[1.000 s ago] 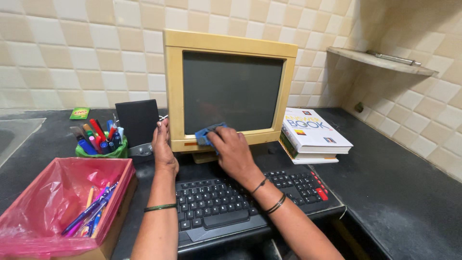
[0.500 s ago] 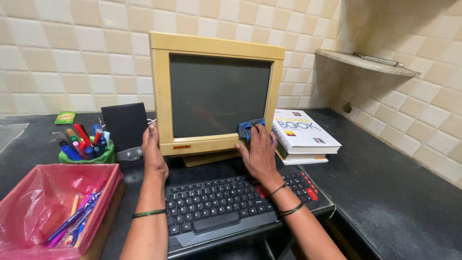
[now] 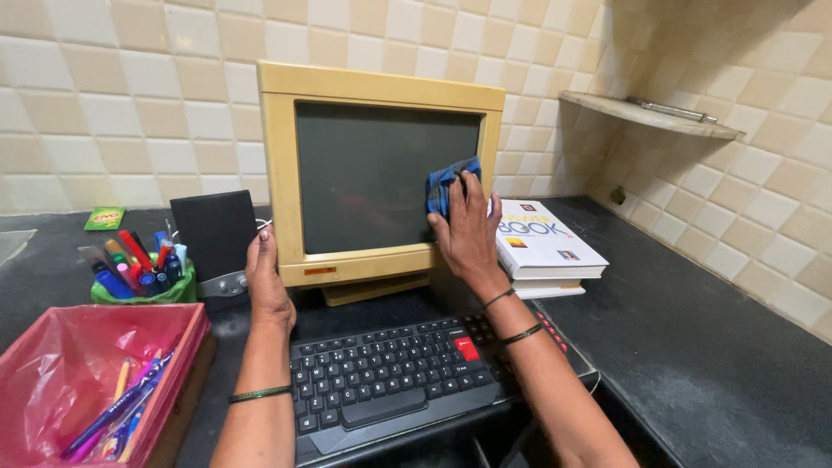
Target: The person wipes the screen and casing of a beige CRT monitor with a blue cloth, then wipes the black keyboard. The person uses circular and back-and-forth motions across the monitor and keyboard surfaces.
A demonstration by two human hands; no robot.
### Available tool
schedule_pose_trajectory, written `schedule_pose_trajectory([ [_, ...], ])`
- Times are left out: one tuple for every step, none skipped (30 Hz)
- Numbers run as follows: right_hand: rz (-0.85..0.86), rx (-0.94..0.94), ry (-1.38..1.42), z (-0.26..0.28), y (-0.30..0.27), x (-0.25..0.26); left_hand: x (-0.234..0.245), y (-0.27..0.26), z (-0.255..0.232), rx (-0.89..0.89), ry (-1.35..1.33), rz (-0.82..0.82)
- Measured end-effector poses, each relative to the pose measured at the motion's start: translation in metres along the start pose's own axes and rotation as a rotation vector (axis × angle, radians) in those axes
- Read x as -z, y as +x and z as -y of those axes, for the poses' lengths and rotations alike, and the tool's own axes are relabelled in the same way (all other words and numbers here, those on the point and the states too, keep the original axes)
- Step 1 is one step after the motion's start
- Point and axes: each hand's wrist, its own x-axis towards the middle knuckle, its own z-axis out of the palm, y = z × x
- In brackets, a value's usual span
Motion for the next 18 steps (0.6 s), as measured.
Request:
schedule_pose_trajectory([
  [-0.006, 0.003, 0.005, -0.002, 0.006, 0.001, 0.0, 0.0, 0.0, 0.003, 0.0, 0.001],
  [-0.017, 0.005, 0.019, -0.004, 0.012, 0.001, 0.0, 0.0, 0.0, 0.006, 0.001, 0.001],
  [-0.027, 0.007, 0.032, -0.006, 0.019, 0.002, 0.0, 0.0, -0.001, 0.01, 0.002, 0.001],
  [-0.039, 0.009, 0.045, -0.007, 0.025, 0.003, 0.0, 0.0, -0.001, 0.011, -0.001, 0.002],
  [-0.034, 0.006, 0.046, -0.009, 0.032, 0.005, 0.0, -0.001, -0.001, 0.013, -0.003, 0.002],
  [-0.031, 0.002, 0.046, -0.01, 0.038, 0.007, -0.001, -0.001, -0.002, 0.014, -0.004, 0.003],
  [-0.027, -0.001, 0.047, -0.011, 0.045, 0.008, -0.002, -0.001, -0.002, 0.011, -0.009, 0.006],
  [-0.038, -0.002, 0.036, -0.012, 0.05, 0.01, -0.002, -0.002, -0.003, 0.008, -0.013, 0.009],
  [-0.048, -0.003, 0.025, -0.013, 0.056, 0.011, -0.003, -0.003, -0.003, 0.005, -0.017, 0.012],
  [-0.058, -0.004, 0.014, -0.013, 0.061, 0.012, -0.003, -0.003, -0.004, 0.01, -0.015, 0.009],
  [-0.065, -0.024, 0.029, -0.012, 0.066, 0.011, -0.004, -0.003, -0.005, 0.016, -0.012, 0.005],
  [-0.07, -0.043, 0.043, -0.011, 0.071, 0.01, -0.004, -0.003, -0.006, 0.022, -0.011, 0.001],
  [-0.075, -0.063, 0.058, -0.009, 0.074, 0.008, -0.004, -0.003, -0.006, 0.035, 0.001, -0.009],
  [-0.096, -0.068, 0.107, -0.007, 0.074, 0.006, -0.004, -0.003, -0.007, 0.048, 0.013, -0.02],
  [-0.117, -0.072, 0.157, -0.004, 0.074, 0.002, -0.004, -0.003, -0.007, 0.061, 0.025, -0.031],
  [-0.138, -0.078, 0.208, -0.001, 0.074, -0.001, -0.005, -0.003, -0.007, 0.054, 0.019, -0.027],
  [-0.143, -0.066, 0.22, 0.001, 0.074, -0.005, -0.005, -0.003, -0.007, 0.046, 0.012, -0.023],
  [-0.148, -0.056, 0.233, 0.003, 0.074, -0.008, -0.005, -0.003, -0.007, 0.039, 0.007, -0.017],
])
